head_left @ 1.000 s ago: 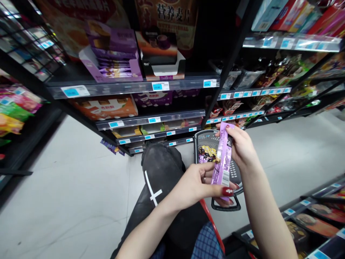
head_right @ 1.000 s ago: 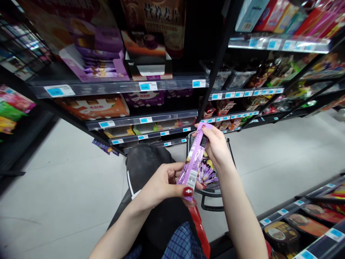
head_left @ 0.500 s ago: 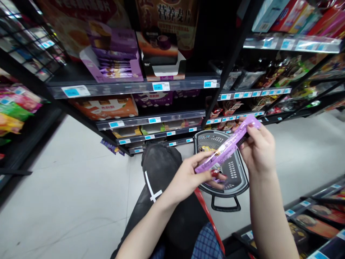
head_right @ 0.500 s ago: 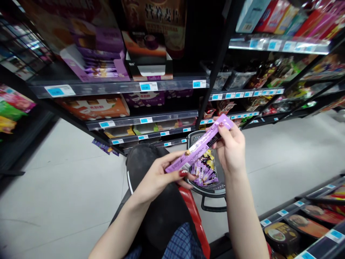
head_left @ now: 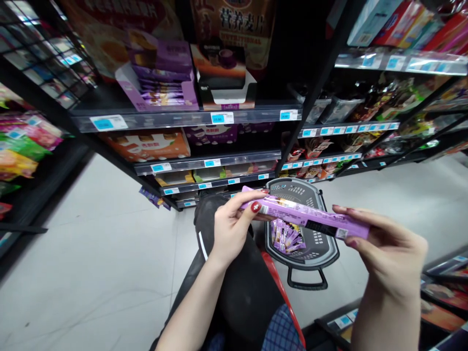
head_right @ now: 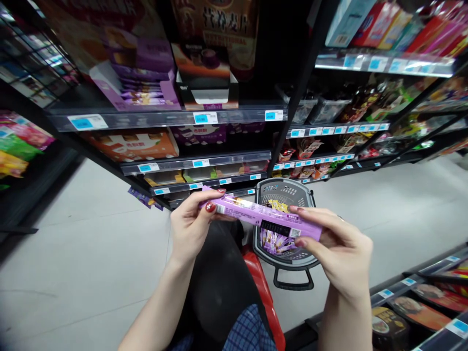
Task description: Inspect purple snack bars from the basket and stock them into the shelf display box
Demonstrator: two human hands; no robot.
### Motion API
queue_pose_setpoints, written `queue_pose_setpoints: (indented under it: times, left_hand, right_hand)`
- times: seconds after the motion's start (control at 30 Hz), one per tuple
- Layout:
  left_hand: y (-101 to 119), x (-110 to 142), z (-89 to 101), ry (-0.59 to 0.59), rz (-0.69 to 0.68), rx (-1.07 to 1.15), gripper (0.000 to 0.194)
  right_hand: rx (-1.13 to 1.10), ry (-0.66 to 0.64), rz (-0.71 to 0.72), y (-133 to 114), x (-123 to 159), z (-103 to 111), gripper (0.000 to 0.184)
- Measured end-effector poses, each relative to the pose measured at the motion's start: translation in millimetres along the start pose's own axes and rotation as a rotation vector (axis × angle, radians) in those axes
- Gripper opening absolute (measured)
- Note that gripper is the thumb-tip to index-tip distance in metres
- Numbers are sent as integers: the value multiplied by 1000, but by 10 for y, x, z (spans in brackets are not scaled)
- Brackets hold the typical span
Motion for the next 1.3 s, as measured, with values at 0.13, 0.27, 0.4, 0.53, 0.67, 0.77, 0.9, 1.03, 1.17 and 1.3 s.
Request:
queue_pose_setpoints:
  times: [0.13, 0.27, 0.4, 0.53, 0.67, 0.77, 0.9, 1.03, 1.17, 1.3]
  left_hand:
    - [80, -6, 56, 43, -65, -111, 20]
    - [133, -2, 55, 46, -132, -192, 23]
    - [166, -17, 50, -51, -208, -278, 24]
    - [225, -15, -45, -323, -290, -343, 26]
    - [267, 4, -98, -445, -301, -349, 24]
    - [250, 22, -129, -472, -253, -368, 27]
    - [172, 33, -134, -479, -123, -333, 30]
    - [61, 8, -112, -437, 48, -156, 28]
    - [-9, -19, -121, -413, 154, -27, 25]
    - [-59, -34, -129, -407, 209, 12, 17]
  right_hand:
    - [20, -31, 11, -66, 30, -35, 36]
    - [111, 86, -125, 51, 71, 57, 31]
    - [80, 106, -261, 174, 86, 83, 22]
    - [60, 22, -326, 205, 61, 24, 17]
    - [36, -111, -340, 220, 61, -60, 13]
    - [61, -128, -293, 224, 67, -48, 12]
    - [49, -169, -220, 212, 78, -71, 18]
    - [0, -191, -170, 168, 78, -115, 14]
    - [10, -214, -167, 138, 73, -153, 18]
    - [43, -274, -170, 140, 63, -211, 21]
Point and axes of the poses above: each hand's wrist, its own x-axis away from the middle knuckle, its own z-axis out of the back of the hand, y = z × x, the point moved 8 cm from there along -x, towards the middle knuckle, and after that the axes turned 5 degrees about z, right-handed, at the moved point
